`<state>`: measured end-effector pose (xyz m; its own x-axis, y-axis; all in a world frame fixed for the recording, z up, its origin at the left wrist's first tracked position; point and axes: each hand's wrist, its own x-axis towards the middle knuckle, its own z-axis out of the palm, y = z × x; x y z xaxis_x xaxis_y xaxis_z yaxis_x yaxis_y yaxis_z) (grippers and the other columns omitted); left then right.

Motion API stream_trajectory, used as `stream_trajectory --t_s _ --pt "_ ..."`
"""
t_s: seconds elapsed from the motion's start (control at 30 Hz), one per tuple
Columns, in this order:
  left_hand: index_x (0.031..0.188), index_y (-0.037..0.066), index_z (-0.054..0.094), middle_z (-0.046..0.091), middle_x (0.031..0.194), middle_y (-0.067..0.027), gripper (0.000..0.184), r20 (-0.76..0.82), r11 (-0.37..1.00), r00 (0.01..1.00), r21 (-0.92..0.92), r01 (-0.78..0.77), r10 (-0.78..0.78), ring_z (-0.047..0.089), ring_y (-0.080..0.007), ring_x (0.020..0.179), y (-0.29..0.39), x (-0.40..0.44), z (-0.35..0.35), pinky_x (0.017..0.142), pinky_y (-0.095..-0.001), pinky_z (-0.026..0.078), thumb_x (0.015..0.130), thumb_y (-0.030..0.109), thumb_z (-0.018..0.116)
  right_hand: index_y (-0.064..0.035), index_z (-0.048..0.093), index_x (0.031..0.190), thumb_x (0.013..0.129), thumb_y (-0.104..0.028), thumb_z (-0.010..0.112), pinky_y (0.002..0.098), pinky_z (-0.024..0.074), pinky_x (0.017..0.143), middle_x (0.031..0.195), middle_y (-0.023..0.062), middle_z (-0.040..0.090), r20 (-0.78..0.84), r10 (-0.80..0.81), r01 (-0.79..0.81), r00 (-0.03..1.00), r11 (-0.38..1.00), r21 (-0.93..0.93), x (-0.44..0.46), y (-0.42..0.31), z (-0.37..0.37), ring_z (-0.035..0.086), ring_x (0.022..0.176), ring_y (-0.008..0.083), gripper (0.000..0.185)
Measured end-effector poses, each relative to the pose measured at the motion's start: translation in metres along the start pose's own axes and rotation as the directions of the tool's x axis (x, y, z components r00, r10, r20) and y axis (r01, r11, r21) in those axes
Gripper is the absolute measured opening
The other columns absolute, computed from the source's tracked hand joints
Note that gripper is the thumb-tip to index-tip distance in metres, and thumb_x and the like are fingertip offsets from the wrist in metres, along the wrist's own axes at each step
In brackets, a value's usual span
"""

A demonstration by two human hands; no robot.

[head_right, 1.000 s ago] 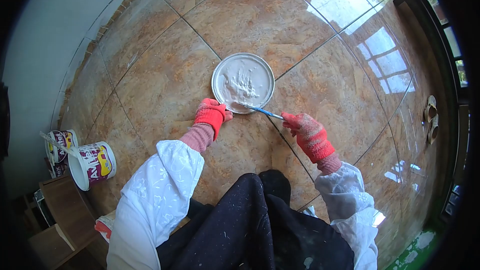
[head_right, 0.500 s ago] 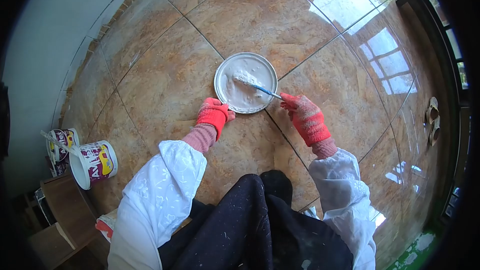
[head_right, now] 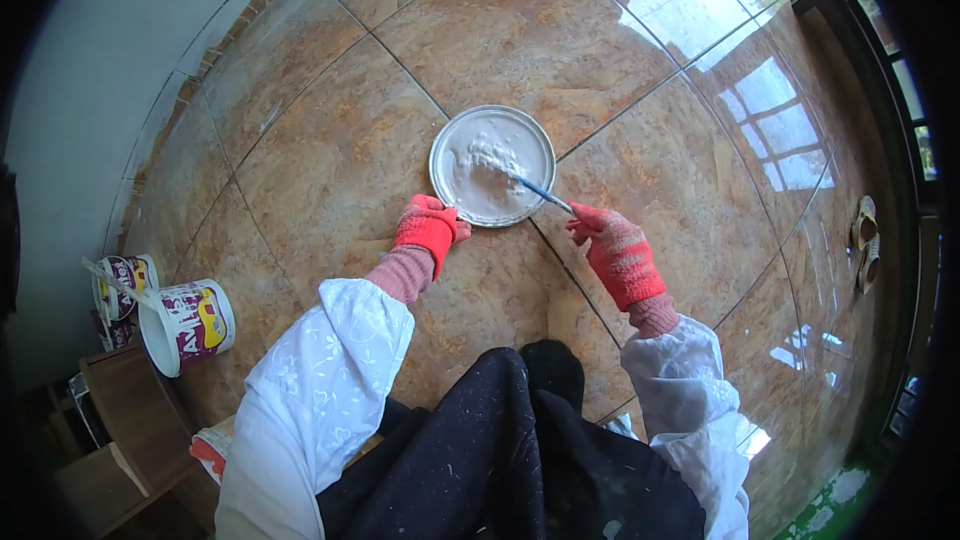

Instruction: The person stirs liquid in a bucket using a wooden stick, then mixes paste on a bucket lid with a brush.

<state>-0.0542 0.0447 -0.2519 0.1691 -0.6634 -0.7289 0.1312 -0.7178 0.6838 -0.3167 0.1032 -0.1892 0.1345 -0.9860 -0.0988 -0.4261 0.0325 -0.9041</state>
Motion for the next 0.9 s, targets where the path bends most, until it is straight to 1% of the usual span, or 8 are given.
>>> stream_trajectory --t_s 0.17,0.27,0.33,0.43,0.6,0.7,0.77,0.9 --pt "0.105 0.003 0.034 0.054 0.095 -0.0217 0.034 0.018 0.997 0.998 -0.050 0.058 -0.057 0.064 -0.0344 0.073 0.008 -0.007 0.000 0.061 -0.0458 0.056 0.082 -0.002 0.057 -0.0053 0.059 0.113 0.080 0.011 0.044 0.0238 0.0472 0.066 0.088 0.0064 0.064 0.030 0.202 -0.201 0.979 0.922 0.331 0.012 0.012 0.009 0.058 0.073 0.0125 0.040" --pt "0.106 0.003 0.034 0.054 0.095 -0.0219 0.034 0.014 1.000 1.000 0.024 0.013 -0.014 0.064 -0.0349 0.073 0.001 0.003 -0.002 0.061 -0.0471 0.056 0.082 -0.002 0.057 -0.0050 0.059 0.113 0.080 0.011 0.044 0.0240 0.0473 0.066 0.088 0.0064 0.064 0.048 0.233 -0.236 0.971 0.967 0.095 0.001 -0.003 0.011 0.058 0.072 0.0123 0.039" --pt "0.106 0.003 0.034 0.054 0.094 -0.0218 0.034 0.022 0.994 1.000 0.104 -0.021 0.019 0.064 -0.0351 0.073 -0.007 0.009 -0.003 0.061 -0.0476 0.056 0.082 -0.002 0.057 -0.0051 0.059 0.114 0.081 0.009 0.044 0.0240 0.0473 0.065 0.089 0.0059 0.065 0.041 0.215 -0.218 0.976 0.971 0.096 -0.001 -0.004 0.008 0.057 0.071 0.0120 0.038" --pt "0.106 0.003 0.034 0.055 0.092 -0.0208 0.035 0.046 0.999 0.999 -0.037 0.011 -0.009 0.064 -0.0344 0.072 0.000 -0.001 0.000 0.061 -0.0462 0.056 0.082 -0.002 0.058 -0.0047 0.059 0.115 0.082 0.009 0.044 0.0238 0.0473 0.066 0.090 0.0053 0.065 0.007 0.214 -0.213 0.977 0.969 0.127 0.006 -0.013 0.002 0.057 0.071 0.0115 0.038" --pt "0.107 0.003 0.034 0.054 0.095 -0.0216 0.034 0.012 0.988 0.998 0.135 -0.068 0.067 0.064 -0.0343 0.073 -0.015 0.019 -0.003 0.062 -0.0458 0.056 0.082 -0.002 0.058 -0.0029 0.058 0.115 0.080 0.010 0.044 0.0238 0.0475 0.066 0.090 0.0055 0.065 0.018 0.246 -0.243 0.969 0.943 0.228 0.004 -0.003 0.013 0.057 0.071 0.0117 0.040" --pt "0.107 0.003 0.034 0.053 0.097 -0.0221 0.035 0.027 0.999 0.999 0.039 0.021 -0.022 0.064 -0.0341 0.074 -0.001 0.004 -0.001 0.061 -0.0459 0.056 0.082 -0.002 0.057 -0.0014 0.058 0.114 0.084 0.008 0.045 0.0220 0.0437 0.061 0.090 0.0046 0.063 0.046 0.320 -0.321 0.946 0.916 0.239 -0.003 -0.002 0.013 0.055 0.071 0.0109 0.034" --pt "0.107 0.003 0.034 0.053 0.097 -0.0220 0.035 0.029 0.996 1.000 0.090 -0.008 0.006 0.064 -0.0338 0.074 -0.005 0.010 -0.003 0.061 -0.0453 0.056 0.082 -0.002 0.057 -0.0020 0.058 0.115 0.084 0.006 0.047 0.0222 0.0435 0.061 0.090 0.0052 0.063 -0.008 0.183 -0.173 0.983 0.944 0.282 -0.001 0.004 0.011 0.055 0.071 0.0108 0.034" --pt "0.108 0.003 0.034 0.053 0.097 -0.0221 0.034 0.050 0.985 0.996 0.154 -0.079 0.072 0.064 -0.0336 0.073 -0.022 0.027 -0.005 0.061 -0.0442 0.056 0.082 -0.002 0.057 -0.0027 0.059 0.113 0.084 0.006 0.047 0.0243 0.0467 0.065 0.089 0.0052 0.065 -0.030 0.284 -0.269 0.958 0.933 0.238 0.011 -0.005 0.007 0.057 0.070 0.0121 0.033"
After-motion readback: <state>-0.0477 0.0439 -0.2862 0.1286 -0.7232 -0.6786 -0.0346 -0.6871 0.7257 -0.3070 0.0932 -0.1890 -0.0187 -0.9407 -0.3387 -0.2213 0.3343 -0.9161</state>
